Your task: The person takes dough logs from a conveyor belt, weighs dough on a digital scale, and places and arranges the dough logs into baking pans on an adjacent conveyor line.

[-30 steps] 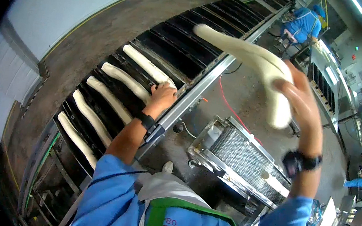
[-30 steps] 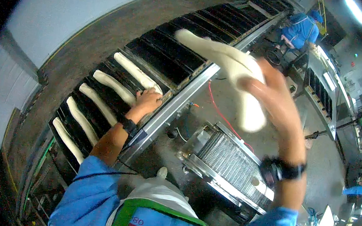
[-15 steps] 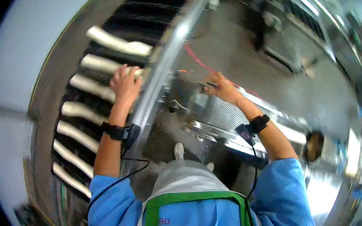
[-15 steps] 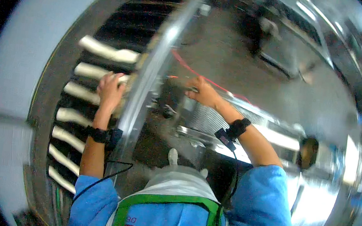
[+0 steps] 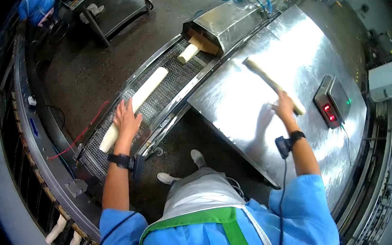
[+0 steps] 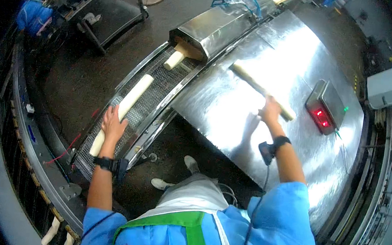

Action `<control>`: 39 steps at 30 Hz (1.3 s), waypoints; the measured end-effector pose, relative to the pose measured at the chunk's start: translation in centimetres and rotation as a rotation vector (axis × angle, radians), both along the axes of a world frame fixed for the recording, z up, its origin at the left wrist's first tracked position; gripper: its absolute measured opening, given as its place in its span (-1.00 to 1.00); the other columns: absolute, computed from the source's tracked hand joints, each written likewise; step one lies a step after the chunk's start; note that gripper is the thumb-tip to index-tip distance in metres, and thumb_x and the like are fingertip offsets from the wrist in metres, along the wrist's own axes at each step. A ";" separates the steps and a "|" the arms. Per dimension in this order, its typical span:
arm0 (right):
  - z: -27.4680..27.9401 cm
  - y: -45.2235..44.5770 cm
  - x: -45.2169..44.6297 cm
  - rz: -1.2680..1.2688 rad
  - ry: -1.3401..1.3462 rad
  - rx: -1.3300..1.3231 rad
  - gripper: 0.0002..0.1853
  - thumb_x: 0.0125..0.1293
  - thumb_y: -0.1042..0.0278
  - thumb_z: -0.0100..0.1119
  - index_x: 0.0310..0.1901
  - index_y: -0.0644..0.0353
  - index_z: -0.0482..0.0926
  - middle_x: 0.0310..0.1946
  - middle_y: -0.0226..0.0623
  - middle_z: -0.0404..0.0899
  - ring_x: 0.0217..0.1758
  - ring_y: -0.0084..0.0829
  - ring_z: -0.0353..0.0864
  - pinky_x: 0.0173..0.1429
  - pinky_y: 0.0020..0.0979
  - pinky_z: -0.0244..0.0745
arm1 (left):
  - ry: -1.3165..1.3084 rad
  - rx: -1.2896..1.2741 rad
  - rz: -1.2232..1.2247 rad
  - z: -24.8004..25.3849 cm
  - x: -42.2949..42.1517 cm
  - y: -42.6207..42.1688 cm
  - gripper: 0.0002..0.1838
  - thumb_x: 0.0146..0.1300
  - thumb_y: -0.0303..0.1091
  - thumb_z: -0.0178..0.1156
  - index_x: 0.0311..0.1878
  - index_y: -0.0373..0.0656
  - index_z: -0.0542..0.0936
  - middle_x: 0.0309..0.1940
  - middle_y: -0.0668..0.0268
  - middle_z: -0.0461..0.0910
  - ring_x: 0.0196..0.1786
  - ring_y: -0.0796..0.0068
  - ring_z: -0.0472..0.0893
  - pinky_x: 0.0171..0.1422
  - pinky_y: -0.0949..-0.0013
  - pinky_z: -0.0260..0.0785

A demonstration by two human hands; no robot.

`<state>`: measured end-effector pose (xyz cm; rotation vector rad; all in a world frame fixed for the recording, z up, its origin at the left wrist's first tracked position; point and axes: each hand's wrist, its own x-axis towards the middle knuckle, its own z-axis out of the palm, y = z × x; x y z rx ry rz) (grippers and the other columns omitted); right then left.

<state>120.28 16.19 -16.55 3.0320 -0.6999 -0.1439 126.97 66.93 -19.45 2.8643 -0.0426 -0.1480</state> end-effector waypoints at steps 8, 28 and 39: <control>-7.9 -17.4 -0.8 0.065 0.116 0.119 -0.49 -0.15 0.16 0.19 -0.17 0.29 0.36 -0.34 0.03 0.47 -0.33 -0.10 0.50 -0.32 -0.24 0.43 | -0.094 0.009 0.158 0.4 -2.4 5.0 -0.65 -0.31 -0.26 0.26 -0.34 -0.12 0.50 -0.40 0.19 0.50 -0.27 0.17 0.49 -0.19 0.19 0.33; 19.5 49.5 5.5 1.032 0.453 1.615 -0.25 -0.07 0.07 0.11 0.13 0.28 0.08 -0.28 -0.19 0.34 -0.41 -0.51 0.44 -0.53 -0.57 0.44 | -1.161 -1.798 0.874 19.0 -22.0 23.9 -0.53 0.03 -0.15 0.06 -0.05 -0.23 0.25 -0.41 0.22 0.40 -0.40 0.38 0.53 -0.44 0.38 0.41; 11.7 85.2 2.8 1.626 0.636 1.250 -0.57 0.12 0.13 0.06 -0.04 0.21 0.31 -0.26 -0.33 0.39 -0.30 -0.57 0.37 -0.28 -0.54 0.32 | -0.930 -1.348 1.259 7.1 -31.3 39.8 -0.49 0.10 -0.16 0.01 0.11 -0.13 0.20 0.09 0.14 0.18 0.15 0.26 0.18 0.17 0.27 0.09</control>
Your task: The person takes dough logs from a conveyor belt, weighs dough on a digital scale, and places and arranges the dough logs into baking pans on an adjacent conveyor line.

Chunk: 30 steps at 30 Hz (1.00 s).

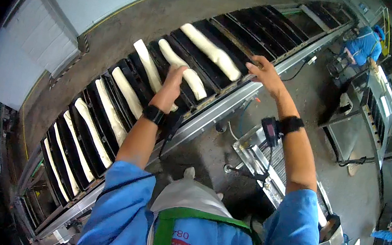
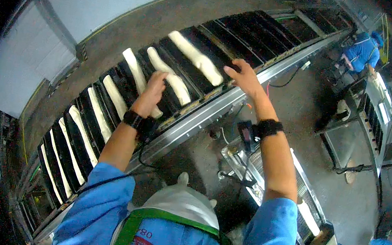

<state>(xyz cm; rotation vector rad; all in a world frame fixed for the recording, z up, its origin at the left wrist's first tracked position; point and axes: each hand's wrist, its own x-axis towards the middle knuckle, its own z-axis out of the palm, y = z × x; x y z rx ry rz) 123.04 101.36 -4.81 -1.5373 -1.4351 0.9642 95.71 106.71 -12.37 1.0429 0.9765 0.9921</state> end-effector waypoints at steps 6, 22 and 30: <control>-13.1 -13.4 12.7 0.052 -0.758 -0.011 -0.50 -0.11 0.39 0.19 -0.04 0.21 0.33 -0.11 -0.11 0.38 -0.07 -0.23 0.40 -0.03 -0.35 0.31 | 0.477 -0.153 0.372 -4.4 -6.1 3.2 -0.48 0.09 -0.33 -0.02 0.14 -0.22 0.16 0.15 0.11 0.05 0.17 0.20 0.12 0.17 0.28 0.01; -17.0 -30.1 21.4 -0.259 -1.100 -0.611 -0.62 -0.15 0.38 0.18 -0.19 0.06 0.38 -0.24 -0.10 0.38 -0.13 -0.10 0.38 -0.18 -0.22 0.37 | 0.610 -0.324 0.324 -15.0 -13.6 -3.0 -0.35 -0.02 -0.56 -0.09 0.21 0.06 0.08 -0.08 0.19 0.37 -0.21 0.40 0.38 -0.19 0.42 0.29; 5.5 -27.2 18.9 -0.463 -0.458 0.199 -0.52 -0.08 0.50 0.05 -0.01 0.23 0.34 -0.15 -0.35 0.41 -0.14 -0.51 0.39 -0.10 -0.49 0.31 | 1.030 -0.046 0.504 -7.4 -12.5 -7.9 -0.40 -0.02 -0.39 0.11 0.15 0.09 0.20 0.22 0.04 -0.13 0.22 0.04 0.04 0.19 0.18 0.05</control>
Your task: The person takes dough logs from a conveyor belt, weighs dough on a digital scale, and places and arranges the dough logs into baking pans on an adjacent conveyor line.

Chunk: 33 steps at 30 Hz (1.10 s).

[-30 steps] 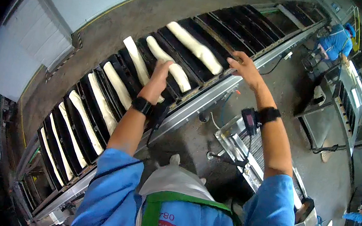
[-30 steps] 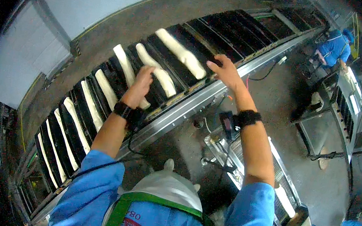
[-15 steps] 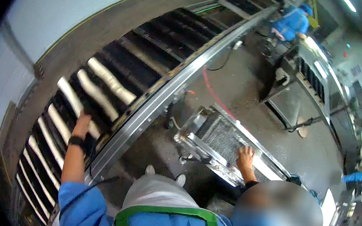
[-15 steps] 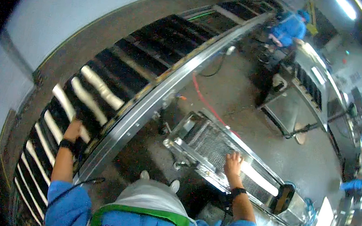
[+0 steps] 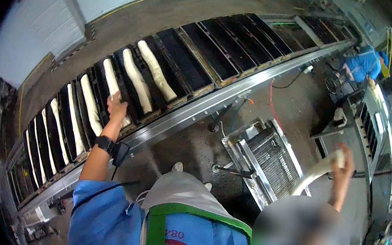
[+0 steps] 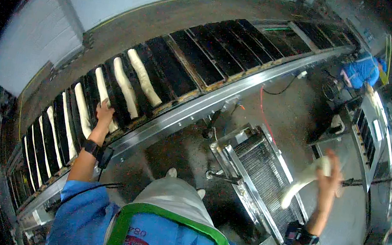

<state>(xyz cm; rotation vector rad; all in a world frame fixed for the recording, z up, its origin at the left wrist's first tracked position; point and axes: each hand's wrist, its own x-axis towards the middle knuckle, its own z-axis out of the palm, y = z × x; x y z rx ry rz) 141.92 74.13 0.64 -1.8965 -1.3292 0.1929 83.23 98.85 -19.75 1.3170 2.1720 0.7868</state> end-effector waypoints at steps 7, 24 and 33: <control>9.1 8.5 -10.6 0.160 0.363 0.494 -0.58 0.03 0.29 0.07 -0.04 0.18 0.32 -0.28 -0.41 0.38 -0.26 -0.55 0.40 -0.25 -0.59 0.32 | 0.323 0.186 -0.455 2.8 5.2 -1.0 -0.56 -0.06 -0.37 0.04 -0.01 0.14 0.37 0.11 0.17 0.17 0.16 0.10 0.15 0.14 0.09 0.04; -19.5 21.2 -19.5 0.949 0.354 -0.443 -0.71 0.07 0.30 0.10 -0.15 0.15 0.42 -0.12 -0.30 0.30 -0.12 -0.43 0.34 -0.15 -0.48 0.31 | 0.638 0.025 -0.784 0.4 8.5 -1.9 -0.70 0.04 -0.14 -0.06 -0.53 -0.11 0.58 -0.56 0.23 0.50 -0.29 0.19 0.40 -0.12 0.15 0.12; -27.2 11.4 -7.5 0.326 0.421 -0.393 -0.73 0.00 0.21 0.11 -0.30 0.19 0.45 -0.46 -0.23 0.51 -0.34 -0.27 0.49 -0.26 -0.34 0.36 | 0.511 -0.028 -1.061 7.7 17.2 5.2 -0.77 0.09 -0.22 -0.01 -0.42 -0.16 0.53 -0.55 0.23 0.50 -0.40 0.21 0.44 -0.25 0.23 0.17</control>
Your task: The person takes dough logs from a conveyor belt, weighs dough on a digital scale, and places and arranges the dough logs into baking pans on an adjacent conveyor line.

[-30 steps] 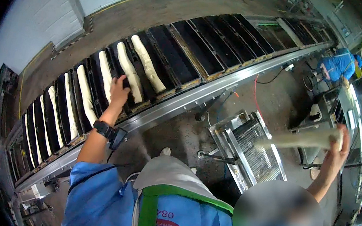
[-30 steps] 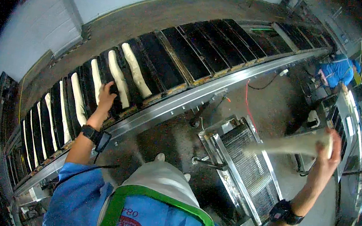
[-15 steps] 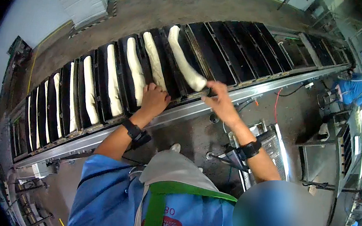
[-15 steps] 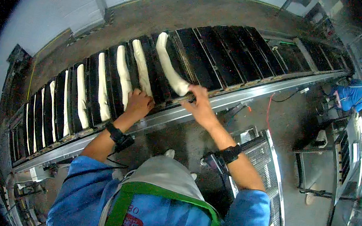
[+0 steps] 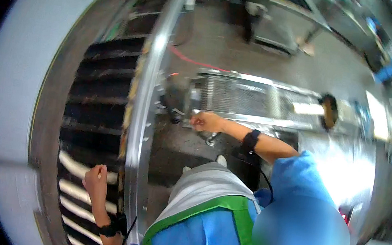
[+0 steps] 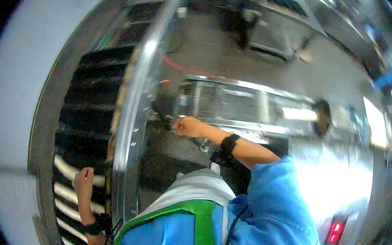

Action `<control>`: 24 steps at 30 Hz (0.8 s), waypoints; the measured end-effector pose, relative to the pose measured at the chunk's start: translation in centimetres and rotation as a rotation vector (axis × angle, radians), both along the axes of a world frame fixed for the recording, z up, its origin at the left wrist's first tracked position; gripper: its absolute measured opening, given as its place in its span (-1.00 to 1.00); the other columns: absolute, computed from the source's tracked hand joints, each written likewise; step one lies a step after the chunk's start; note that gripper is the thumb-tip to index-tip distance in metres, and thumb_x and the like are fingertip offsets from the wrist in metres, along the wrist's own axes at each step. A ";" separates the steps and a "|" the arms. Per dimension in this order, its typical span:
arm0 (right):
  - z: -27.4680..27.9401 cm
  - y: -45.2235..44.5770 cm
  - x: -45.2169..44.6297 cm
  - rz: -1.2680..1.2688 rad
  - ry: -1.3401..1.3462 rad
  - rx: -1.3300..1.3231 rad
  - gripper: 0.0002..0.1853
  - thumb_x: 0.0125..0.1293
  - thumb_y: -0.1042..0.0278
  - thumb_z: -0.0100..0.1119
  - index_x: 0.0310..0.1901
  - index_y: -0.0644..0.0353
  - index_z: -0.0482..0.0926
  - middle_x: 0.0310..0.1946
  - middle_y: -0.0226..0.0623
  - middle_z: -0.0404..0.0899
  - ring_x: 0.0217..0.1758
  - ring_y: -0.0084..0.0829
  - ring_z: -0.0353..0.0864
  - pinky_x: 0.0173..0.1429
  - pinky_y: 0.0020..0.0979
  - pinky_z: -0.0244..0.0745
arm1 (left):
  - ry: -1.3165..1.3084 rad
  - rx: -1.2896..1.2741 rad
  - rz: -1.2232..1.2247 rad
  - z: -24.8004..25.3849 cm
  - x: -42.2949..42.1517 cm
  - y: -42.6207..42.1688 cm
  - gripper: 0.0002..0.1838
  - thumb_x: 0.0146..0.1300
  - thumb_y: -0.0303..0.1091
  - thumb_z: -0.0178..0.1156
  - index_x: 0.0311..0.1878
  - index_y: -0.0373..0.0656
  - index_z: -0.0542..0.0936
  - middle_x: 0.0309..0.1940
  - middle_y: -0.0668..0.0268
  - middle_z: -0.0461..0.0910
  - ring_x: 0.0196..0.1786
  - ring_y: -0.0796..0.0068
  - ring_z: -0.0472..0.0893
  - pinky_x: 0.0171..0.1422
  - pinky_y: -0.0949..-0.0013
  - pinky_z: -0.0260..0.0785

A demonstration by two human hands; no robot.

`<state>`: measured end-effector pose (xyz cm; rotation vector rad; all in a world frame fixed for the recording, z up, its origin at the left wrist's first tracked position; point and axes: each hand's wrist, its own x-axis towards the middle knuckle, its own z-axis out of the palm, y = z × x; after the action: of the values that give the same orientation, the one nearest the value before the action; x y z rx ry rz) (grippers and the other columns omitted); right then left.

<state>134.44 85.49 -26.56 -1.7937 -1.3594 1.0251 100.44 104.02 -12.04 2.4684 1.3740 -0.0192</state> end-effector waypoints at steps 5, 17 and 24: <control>0.4 -9.1 0.9 -0.287 -0.095 -0.115 -0.70 0.00 0.23 0.10 -0.24 0.20 0.46 -0.43 -0.19 0.51 -0.34 -0.30 0.50 -0.26 -0.37 0.39 | -0.166 -0.055 -0.548 -3.8 10.7 -1.4 -0.81 0.06 -0.24 0.03 -0.32 -0.11 0.53 -0.40 0.27 0.51 -0.25 0.25 0.43 -0.12 0.26 0.20; -1.7 -38.3 1.8 -1.098 0.071 -0.201 -0.74 0.04 0.30 0.10 -0.25 0.25 0.46 -0.39 -0.23 0.52 -0.32 -0.43 0.50 -0.22 -0.45 0.39 | -0.166 -0.268 -1.189 -12.1 35.1 -20.9 -0.65 0.03 -0.15 0.04 -0.12 -0.08 0.44 -0.08 0.26 0.41 0.02 0.18 0.30 0.06 0.17 0.13; -1.8 -41.9 6.4 -1.130 -0.053 -0.288 -0.68 -0.04 0.38 0.10 -0.16 0.15 0.45 -0.22 -0.19 0.46 -0.18 -0.28 0.45 -0.14 -0.39 0.36 | -0.197 0.003 -1.084 -14.6 40.9 -27.8 -0.40 -0.04 -0.32 0.15 0.13 0.00 0.21 0.12 0.22 0.16 0.16 0.18 0.13 0.14 0.06 0.00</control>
<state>140.88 43.62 -28.33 -2.3095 -0.0583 0.5249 141.34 76.23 -26.67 2.7870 -0.1410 -0.0157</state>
